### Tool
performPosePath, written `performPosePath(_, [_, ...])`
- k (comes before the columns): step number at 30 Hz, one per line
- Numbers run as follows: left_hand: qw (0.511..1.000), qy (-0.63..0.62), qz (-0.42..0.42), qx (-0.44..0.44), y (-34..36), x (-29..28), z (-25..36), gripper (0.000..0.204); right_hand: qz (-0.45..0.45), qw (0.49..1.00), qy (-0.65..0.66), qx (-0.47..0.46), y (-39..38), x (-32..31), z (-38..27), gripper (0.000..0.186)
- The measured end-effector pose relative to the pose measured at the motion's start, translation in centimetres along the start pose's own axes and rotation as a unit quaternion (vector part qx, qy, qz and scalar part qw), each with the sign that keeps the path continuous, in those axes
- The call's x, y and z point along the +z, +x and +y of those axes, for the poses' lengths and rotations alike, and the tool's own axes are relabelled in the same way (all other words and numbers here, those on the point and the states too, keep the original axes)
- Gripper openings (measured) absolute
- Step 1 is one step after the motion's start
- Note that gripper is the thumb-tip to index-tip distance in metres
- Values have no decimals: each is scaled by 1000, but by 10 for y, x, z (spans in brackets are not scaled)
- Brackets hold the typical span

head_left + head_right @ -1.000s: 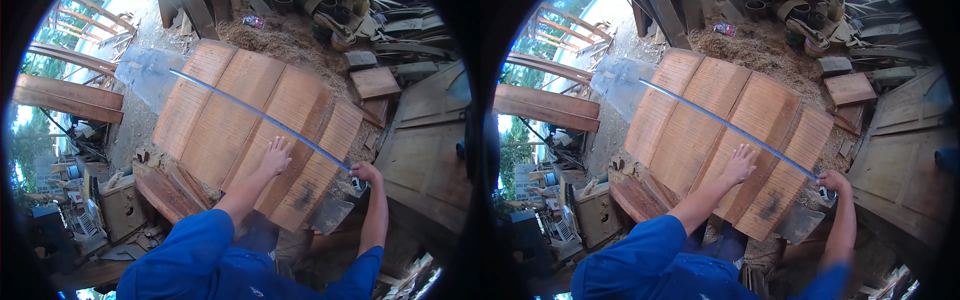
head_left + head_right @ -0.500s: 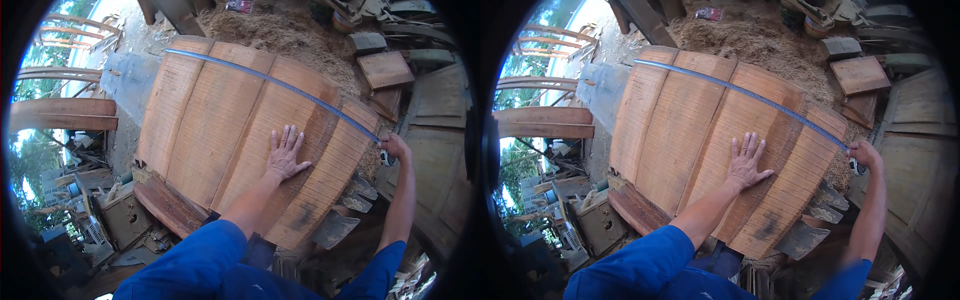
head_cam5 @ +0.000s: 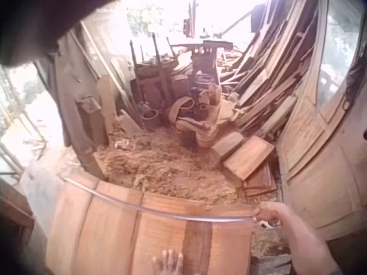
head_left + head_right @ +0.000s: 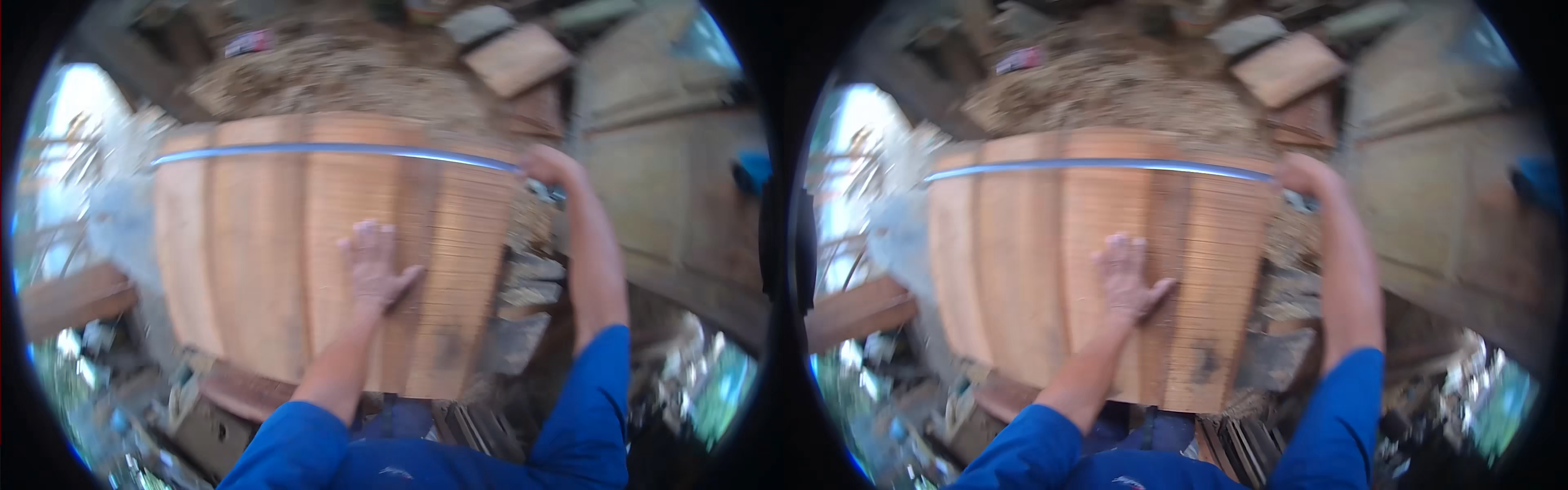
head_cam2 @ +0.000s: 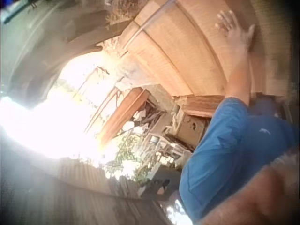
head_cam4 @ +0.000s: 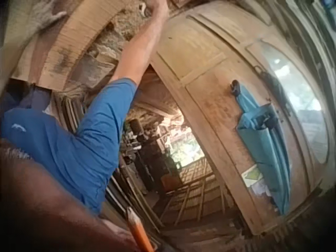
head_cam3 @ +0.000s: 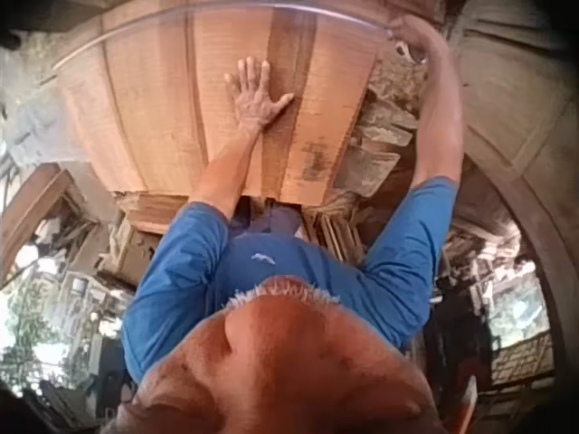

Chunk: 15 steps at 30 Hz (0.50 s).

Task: The person measures several wooden boards with a tape measure, marks a line with a pencil on a board, and cuts it using a circular saw.

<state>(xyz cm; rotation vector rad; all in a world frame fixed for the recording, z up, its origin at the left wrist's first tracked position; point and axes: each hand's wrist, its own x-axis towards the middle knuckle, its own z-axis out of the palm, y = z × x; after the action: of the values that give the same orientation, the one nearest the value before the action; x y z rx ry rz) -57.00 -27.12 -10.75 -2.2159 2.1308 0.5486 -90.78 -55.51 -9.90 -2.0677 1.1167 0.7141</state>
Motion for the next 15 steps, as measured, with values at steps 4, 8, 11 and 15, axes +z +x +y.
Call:
performPosePath(4, [999,-12,-30,-5,-2,-5,-16,103,49,991,112,51,-17,5,-1,20])
performPosePath(8, [1000,2,-20,10,3,-7,-10,102,110,976,182,47,-32,15,9,15])
performPosePath(11, [1000,-1,-7,-11,-4,4,-13,104,54,991,103,71,-15,1,-17,23])
performPosePath(15, [1000,12,15,-20,-3,5,-4,105,85,995,51,3,1,2,-9,23])
